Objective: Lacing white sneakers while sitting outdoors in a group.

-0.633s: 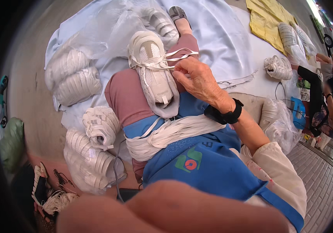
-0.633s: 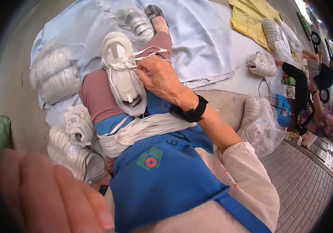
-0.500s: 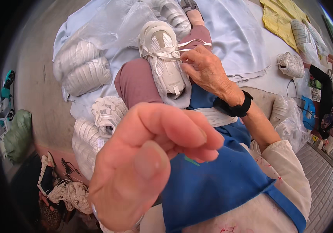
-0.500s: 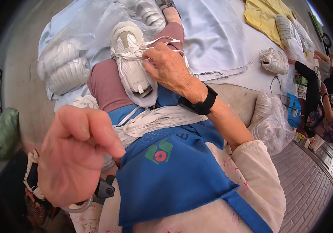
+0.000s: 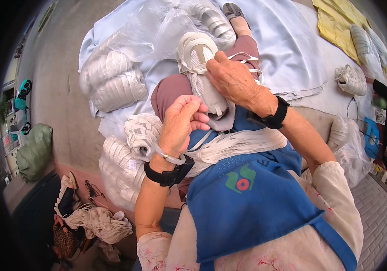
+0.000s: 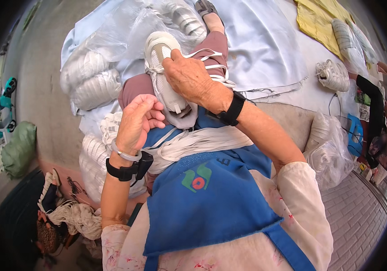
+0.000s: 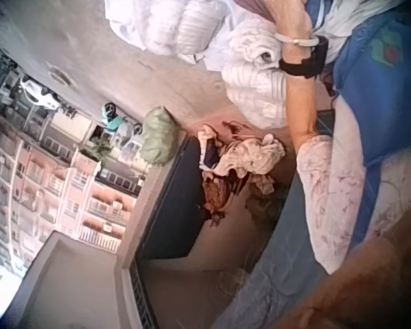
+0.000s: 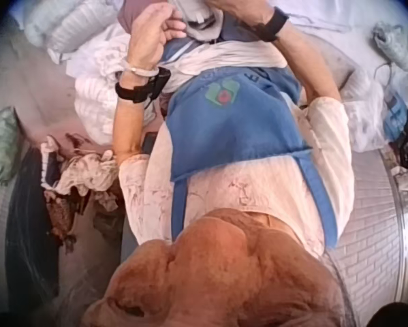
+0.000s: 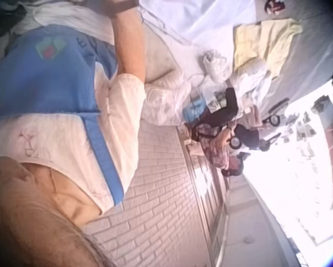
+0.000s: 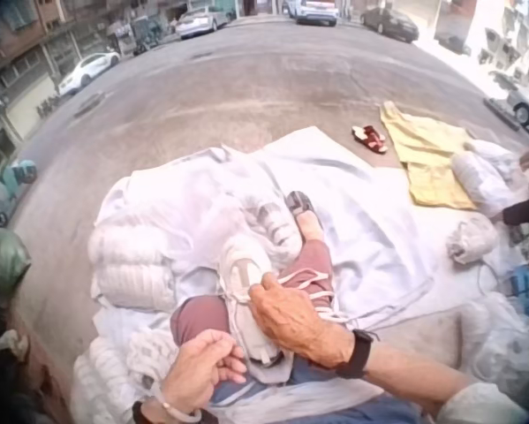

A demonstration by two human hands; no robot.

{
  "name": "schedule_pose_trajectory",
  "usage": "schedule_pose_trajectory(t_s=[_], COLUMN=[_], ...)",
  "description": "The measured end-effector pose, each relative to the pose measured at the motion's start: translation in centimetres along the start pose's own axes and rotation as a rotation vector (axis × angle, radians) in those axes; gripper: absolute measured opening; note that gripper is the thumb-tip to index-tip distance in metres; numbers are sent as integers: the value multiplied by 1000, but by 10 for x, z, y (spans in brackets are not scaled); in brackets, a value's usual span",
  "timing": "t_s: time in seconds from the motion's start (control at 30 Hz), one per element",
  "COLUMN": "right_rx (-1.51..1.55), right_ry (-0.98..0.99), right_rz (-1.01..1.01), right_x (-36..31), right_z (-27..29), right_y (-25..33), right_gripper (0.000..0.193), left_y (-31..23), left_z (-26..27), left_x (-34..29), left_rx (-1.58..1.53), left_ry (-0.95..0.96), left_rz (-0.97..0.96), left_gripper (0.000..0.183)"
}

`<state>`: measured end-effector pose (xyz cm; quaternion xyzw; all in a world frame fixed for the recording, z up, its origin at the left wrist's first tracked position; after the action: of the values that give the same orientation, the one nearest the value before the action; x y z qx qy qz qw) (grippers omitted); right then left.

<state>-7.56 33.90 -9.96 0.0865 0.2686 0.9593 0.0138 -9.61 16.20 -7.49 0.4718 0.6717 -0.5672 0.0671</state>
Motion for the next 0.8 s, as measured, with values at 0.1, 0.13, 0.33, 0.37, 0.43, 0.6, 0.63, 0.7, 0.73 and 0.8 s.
schedule_pose_trajectory(t_s=[0.1,0.13,0.33,0.37,0.43,0.6,0.63,0.7,0.73,0.8], right_rx=[96,192,1072,1151,1158,1005,999,1056,1060,1094], right_ry=[134,210,864,940,1035,928,917,545,541,460], right_rz=[114,220,302,364,493,96,99,-280,-273,-407], right_x=[-2,-5,-46,-54,-59,-63,-65,-67,-65,-58], right_z=[2,3,51,53,63,65,63,42,33,17], right_y=[3,6,50,61,79,41,31,4,4,6], right_gripper=[13,13,24,23,23,24,24,30,30,30], left_y=[1,-1,-16,-13,-4,-7,-4,-1,2,8], left_z=[2,0,-13,-13,-9,-20,-20,-19,-19,-22], left_x=[6,9,13,15,22,-11,-18,-25,-27,-20], left_rx=[-42,-30,115,124,139,391,504,558,559,616], left_ry=[28,15,-10,-12,36,230,222,284,293,302], left_rz=[54,70,185,181,100,73,103,134,141,125], left_gripper=[25,29,34,34,36,35,36,36,36,36])
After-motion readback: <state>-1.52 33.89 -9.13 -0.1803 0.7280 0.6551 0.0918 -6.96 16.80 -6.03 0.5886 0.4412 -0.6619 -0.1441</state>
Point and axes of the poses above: each hand's wrist, its own x-axis towards the middle knuckle, its own z-axis out of the back of the hand, y = z × x, the point moved 2 cm from there along x, towards the middle knuckle, and after that the axes turned 2 degrees about -x, right-handed, at the moved point
